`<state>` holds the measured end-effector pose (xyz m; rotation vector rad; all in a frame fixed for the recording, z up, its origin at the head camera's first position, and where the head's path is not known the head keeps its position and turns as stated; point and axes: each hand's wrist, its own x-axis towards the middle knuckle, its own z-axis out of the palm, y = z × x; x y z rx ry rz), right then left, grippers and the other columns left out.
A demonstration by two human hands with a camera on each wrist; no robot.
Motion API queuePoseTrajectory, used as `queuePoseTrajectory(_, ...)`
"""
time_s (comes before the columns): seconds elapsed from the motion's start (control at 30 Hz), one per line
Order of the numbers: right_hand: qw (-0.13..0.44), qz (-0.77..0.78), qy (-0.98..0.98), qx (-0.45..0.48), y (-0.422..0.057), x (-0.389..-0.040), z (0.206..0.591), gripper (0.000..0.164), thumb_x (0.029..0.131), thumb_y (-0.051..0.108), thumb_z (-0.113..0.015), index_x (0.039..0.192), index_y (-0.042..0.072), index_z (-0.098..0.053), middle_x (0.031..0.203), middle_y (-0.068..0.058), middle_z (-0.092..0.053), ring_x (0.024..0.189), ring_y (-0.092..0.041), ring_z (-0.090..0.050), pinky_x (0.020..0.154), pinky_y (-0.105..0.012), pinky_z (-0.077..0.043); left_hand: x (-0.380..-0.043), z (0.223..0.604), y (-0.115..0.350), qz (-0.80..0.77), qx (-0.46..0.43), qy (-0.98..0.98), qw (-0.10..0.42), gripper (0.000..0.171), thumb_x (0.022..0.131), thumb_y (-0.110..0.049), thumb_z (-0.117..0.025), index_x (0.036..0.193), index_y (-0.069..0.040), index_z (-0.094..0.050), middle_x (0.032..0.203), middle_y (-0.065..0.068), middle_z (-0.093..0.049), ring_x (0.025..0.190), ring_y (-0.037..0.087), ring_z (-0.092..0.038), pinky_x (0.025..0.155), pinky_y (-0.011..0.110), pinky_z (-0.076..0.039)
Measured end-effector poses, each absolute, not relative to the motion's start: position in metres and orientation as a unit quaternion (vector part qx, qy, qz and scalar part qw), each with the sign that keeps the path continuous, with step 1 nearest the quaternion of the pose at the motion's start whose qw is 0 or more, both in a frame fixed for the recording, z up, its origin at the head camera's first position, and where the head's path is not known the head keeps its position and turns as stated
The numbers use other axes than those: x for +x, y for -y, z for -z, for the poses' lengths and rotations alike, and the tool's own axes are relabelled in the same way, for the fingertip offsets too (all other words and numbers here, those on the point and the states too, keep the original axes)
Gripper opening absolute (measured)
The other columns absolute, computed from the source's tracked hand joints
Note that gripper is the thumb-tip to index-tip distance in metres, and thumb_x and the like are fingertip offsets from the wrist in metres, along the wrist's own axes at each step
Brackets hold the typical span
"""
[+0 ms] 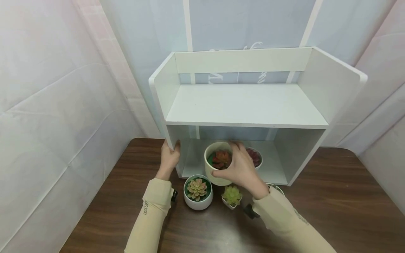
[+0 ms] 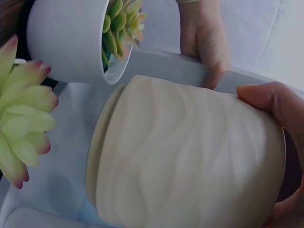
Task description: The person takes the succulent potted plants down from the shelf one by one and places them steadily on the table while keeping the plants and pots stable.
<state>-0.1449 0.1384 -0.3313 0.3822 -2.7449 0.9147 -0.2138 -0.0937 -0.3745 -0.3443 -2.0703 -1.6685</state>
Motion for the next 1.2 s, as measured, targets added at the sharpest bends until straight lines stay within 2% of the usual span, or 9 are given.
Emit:
queuePoseTrajectory(0.1, 0.11, -0.315, 0.933, 0.133, -0.139, -0.137, 0.329, 0.094, 0.063, 0.039, -0.086, 0.138, 0.0, -0.045, 0.135, -0.022, -0.044, 0.115, -0.039, -0.049, 0.087, -0.059, -0.043, -0.225, 0.388, 0.096, 0.606, -0.126, 0.75, 0.231, 0.047, 0.095, 0.004, -0.046, 0.141, -0.002, -0.04, 0.133, 0.025, -0.051, 0.126, 0.041, -0.048, 0.101, 0.06, -0.039)
queuePoseTrajectory(0.33, 0.117, -0.31, 0.933, 0.143, -0.141, -0.124, 0.326, 0.096, 0.061, 0.038, -0.086, 0.138, -0.002, -0.045, 0.134, -0.021, -0.044, 0.113, -0.038, -0.05, 0.085, -0.059, -0.044, -0.224, 0.388, 0.095, 0.601, -0.129, 0.753, 0.234, 0.047, 0.094, 0.005, -0.046, 0.14, 0.001, -0.04, 0.131, 0.026, -0.051, 0.125, 0.044, -0.048, 0.1, 0.06, -0.04)
queuePoseTrajectory(0.67, 0.106, -0.311, 0.931, 0.159, -0.143, -0.102, 0.321, 0.1, 0.062, 0.042, -0.087, 0.142, 0.002, -0.042, 0.136, -0.018, -0.044, 0.113, -0.037, -0.052, 0.083, -0.056, -0.046, -0.224, 0.388, 0.095, 0.606, -0.117, 0.753, 0.229, 0.047, 0.094, 0.005, -0.048, 0.141, -0.001, -0.041, 0.133, 0.025, -0.051, 0.127, 0.041, -0.047, 0.101, 0.059, -0.039)
queuePoseTrajectory(0.87, 0.102, -0.31, 0.93, 0.169, -0.144, -0.092, 0.321, 0.1, 0.061, 0.041, -0.087, 0.142, 0.005, -0.042, 0.137, -0.013, -0.043, 0.109, -0.032, -0.054, 0.082, -0.052, -0.047, -0.222, 0.385, 0.094, 0.604, -0.113, 0.756, 0.226, 0.047, 0.094, 0.008, -0.046, 0.14, 0.004, -0.038, 0.132, 0.03, -0.05, 0.125, 0.046, -0.047, 0.1, 0.061, -0.039)
queuePoseTrajectory(1.03, 0.11, -0.305, 0.928, 0.185, -0.144, -0.084, 0.324, 0.099, 0.058, 0.04, -0.088, 0.141, 0.005, -0.044, 0.134, -0.01, -0.046, 0.106, -0.029, -0.056, 0.081, -0.05, -0.048, -0.205, 0.364, 0.093, 0.599, -0.12, 0.759, 0.226, 0.045, 0.092, 0.011, -0.045, 0.137, 0.01, -0.039, 0.129, 0.033, -0.05, 0.123, 0.047, -0.048, 0.099, 0.061, -0.04)
queuePoseTrajectory(1.2, 0.109, -0.302, 0.924, 0.208, -0.143, -0.075, 0.324, 0.098, 0.057, 0.038, -0.088, 0.139, 0.005, -0.046, 0.133, -0.01, -0.048, 0.108, -0.03, -0.057, 0.083, -0.051, -0.048, -0.197, 0.355, 0.091, 0.598, -0.126, 0.758, 0.227, 0.045, 0.092, 0.011, -0.045, 0.137, 0.01, -0.039, 0.129, 0.033, -0.05, 0.123, 0.047, -0.048, 0.099, 0.061, -0.041)
